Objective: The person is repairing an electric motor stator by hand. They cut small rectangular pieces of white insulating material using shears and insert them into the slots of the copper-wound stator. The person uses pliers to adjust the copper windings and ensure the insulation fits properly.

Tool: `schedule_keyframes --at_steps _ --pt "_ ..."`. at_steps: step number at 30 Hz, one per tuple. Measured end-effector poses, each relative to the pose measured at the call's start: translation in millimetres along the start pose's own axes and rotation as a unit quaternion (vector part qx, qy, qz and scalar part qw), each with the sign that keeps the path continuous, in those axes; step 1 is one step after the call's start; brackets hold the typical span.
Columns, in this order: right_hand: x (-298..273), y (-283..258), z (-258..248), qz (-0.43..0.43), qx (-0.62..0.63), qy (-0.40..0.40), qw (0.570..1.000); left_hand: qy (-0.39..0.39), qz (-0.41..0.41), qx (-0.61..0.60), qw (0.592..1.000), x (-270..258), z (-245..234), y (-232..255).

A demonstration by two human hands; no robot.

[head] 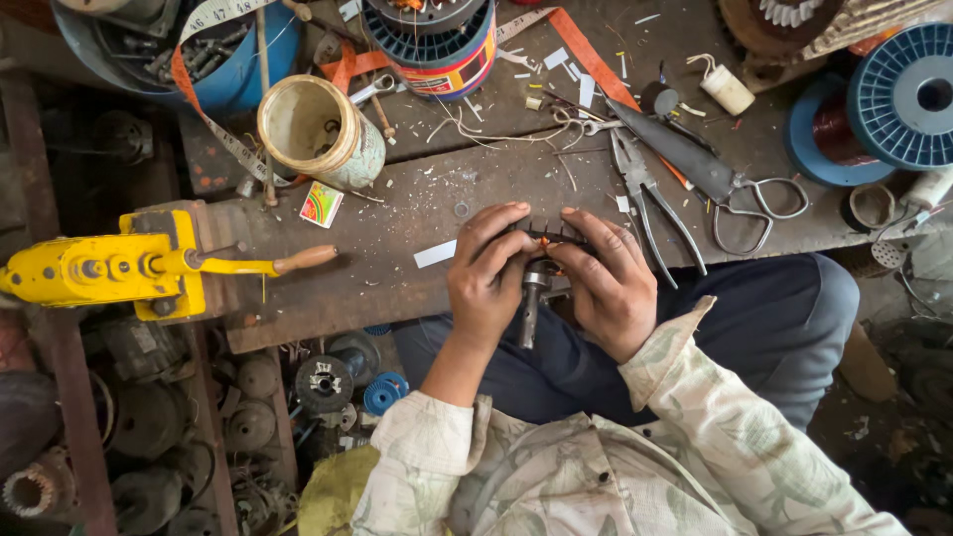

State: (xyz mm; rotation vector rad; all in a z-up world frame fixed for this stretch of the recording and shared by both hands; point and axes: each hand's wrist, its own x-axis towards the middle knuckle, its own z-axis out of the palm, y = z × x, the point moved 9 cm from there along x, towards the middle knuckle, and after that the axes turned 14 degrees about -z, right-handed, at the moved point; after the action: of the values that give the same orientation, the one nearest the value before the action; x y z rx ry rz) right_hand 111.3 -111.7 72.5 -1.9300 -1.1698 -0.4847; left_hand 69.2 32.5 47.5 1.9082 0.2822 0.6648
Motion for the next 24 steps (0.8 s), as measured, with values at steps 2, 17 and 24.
schedule_keyframes --at_steps 2,17,24 --pt "-0.5 0.0 0.6 -0.003 -0.004 -0.005 1.000 -0.001 0.020 0.008 1.000 -0.4 0.7 -1.1" --pt "-0.8 5.2 4.6 -0.025 -0.001 -0.005 1.000 0.008 0.076 0.044 0.996 -4.0 2.7 -2.5" --pt "-16.7 32.0 6.4 0.076 0.106 0.008 0.991 -0.014 -0.075 -0.069 0.995 2.1 -2.7 -22.5"
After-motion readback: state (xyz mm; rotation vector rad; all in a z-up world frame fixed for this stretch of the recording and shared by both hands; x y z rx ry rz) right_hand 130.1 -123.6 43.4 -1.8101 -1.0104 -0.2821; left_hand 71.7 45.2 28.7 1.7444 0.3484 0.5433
